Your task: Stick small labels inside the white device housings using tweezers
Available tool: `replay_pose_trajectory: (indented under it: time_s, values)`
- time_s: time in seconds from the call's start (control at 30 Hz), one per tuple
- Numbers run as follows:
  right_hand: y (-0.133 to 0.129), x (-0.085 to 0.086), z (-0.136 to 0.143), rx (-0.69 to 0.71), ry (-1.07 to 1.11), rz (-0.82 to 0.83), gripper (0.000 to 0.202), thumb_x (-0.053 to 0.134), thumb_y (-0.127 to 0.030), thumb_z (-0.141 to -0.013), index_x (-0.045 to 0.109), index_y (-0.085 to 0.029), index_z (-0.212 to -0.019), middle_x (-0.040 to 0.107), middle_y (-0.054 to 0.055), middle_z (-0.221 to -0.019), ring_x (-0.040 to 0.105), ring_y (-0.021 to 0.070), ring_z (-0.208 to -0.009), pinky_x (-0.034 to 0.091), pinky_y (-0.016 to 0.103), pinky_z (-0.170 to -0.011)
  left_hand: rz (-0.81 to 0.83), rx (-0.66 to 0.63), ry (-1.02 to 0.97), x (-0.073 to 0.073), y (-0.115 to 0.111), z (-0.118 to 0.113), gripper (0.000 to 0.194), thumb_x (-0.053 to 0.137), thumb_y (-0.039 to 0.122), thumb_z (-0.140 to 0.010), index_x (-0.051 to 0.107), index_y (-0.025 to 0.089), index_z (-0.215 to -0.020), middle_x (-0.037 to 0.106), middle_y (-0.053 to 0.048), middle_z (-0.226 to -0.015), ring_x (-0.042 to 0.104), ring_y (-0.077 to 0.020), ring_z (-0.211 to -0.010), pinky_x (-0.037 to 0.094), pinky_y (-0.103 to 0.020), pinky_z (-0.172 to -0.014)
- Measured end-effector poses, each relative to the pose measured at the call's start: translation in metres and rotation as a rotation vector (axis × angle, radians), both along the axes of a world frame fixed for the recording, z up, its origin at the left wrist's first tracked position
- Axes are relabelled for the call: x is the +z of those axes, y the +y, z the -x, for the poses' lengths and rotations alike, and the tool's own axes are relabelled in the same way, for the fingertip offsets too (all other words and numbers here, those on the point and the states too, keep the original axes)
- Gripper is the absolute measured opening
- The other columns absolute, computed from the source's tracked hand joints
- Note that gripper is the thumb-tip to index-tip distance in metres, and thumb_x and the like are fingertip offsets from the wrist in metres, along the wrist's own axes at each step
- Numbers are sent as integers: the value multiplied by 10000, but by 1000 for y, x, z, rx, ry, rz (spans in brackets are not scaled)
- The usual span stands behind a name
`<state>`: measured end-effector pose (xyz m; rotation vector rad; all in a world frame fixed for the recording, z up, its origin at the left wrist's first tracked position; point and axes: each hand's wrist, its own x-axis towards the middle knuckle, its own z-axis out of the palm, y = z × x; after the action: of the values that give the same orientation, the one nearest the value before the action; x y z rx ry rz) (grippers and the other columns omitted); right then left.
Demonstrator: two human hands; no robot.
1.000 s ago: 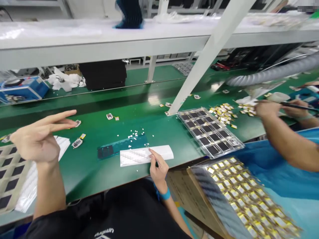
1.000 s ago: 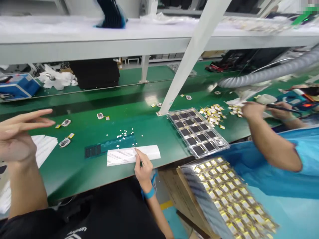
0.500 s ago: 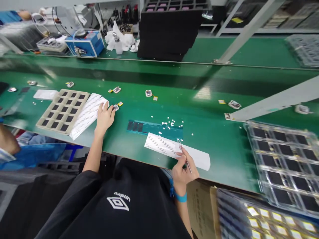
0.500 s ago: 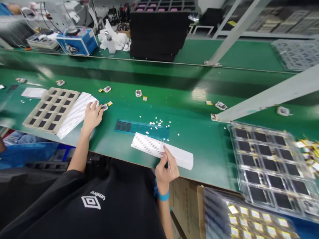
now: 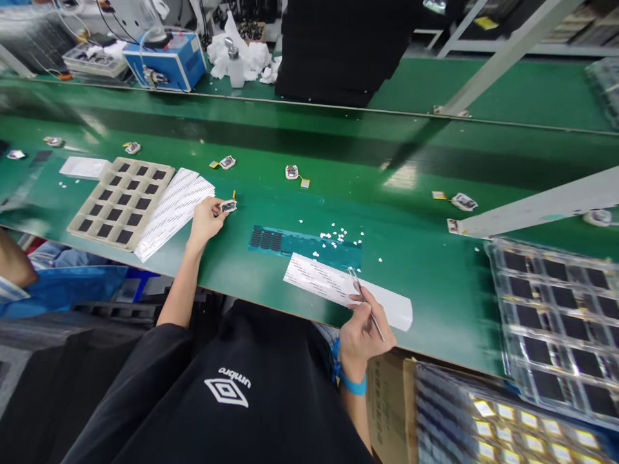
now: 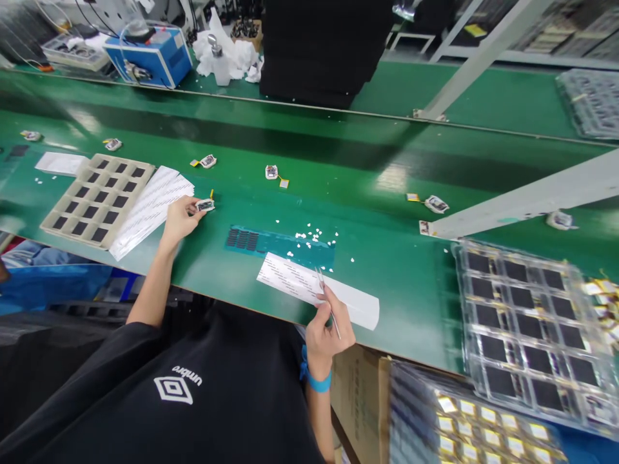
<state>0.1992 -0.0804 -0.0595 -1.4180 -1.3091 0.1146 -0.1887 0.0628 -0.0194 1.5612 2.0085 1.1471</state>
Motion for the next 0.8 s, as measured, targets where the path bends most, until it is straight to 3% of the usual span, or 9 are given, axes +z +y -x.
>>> replay_pose_trajectory:
  time_s: [0.07,0.13,0.27,0.3,0.37,0.47,0.57,0.7,0.8]
  values:
    - [1,8,1,18,-6,-16,355,533,-436,-1125,775,-176,-1130,826,101,-936,781,206,-729,638,335,-612,-41,-11,-105,3,-1,-3,124,756,242,-759,706,181,-855,684,-43,-804,648,-193,-699,591,-366,-761]
    - [4,21,4,31,-18,-36,385,525,-468,-1125,780,-180,-1114,812,100,-934,770,214,-759,639,355,-632,-94,-32,-201,11,-5,-10,214,761,380,-825,664,198,-881,730,-59,-852,708,-198,-760,612,-356,-790]
    - [16,56,18,96,-62,-75,472,444,-455,-1158,795,-205,-964,778,118,-1013,761,246,-968,638,434,-867,-142,-205,-495,35,-24,-48,440,745,639,-911,580,241,-1003,720,-8,-788,689,-157,-606,615,-320,-677]
    - [20,65,22,162,-50,-94,469,423,-411,-1167,771,-208,-927,773,103,-972,760,236,-937,633,411,-836,-109,-293,-579,42,-32,-62,446,760,642,-925,593,242,-1030,677,23,-727,630,-137,-514,577,-296,-589]
    - [29,80,31,288,-59,-78,431,393,-343,-1182,747,-220,-968,703,5,-740,674,151,-626,581,307,-647,-48,-442,-635,56,-50,-91,392,734,596,-996,661,229,-1113,587,64,-680,506,-90,-426,523,-261,-518]
    - [42,97,41,388,-180,-87,294,491,-335,-1166,767,-231,-1186,683,-39,-720,545,109,-511,512,256,-556,22,-617,-558,74,-75,-126,296,626,473,-1098,682,236,-1267,634,27,-812,493,-76,-485,469,-230,-496]
    - [54,107,47,523,-196,-93,295,663,-334,-1104,700,-217,-1372,727,-27,-845,575,114,-601,556,260,-600,76,-737,-479,84,-91,-145,228,539,336,-1133,634,248,-1321,628,29,-808,495,-98,-539,437,-237,-519]
    - [57,109,48,533,-221,-151,181,750,-218,-1044,733,-220,-1224,775,9,-979,736,136,-824,629,257,-700,49,-725,-436,88,-96,-155,176,539,253,-1112,584,248,-1282,539,72,-693,460,-117,-531,401,-256,-540]
    - [52,105,47,459,-288,-189,131,760,-174,-1034,737,-226,-1152,785,9,-1008,772,121,-862,616,207,-666,48,-718,-414,92,-96,-158,170,536,236,-1106,576,245,-1272,559,73,-708,490,-115,-532,403,-255,-542]
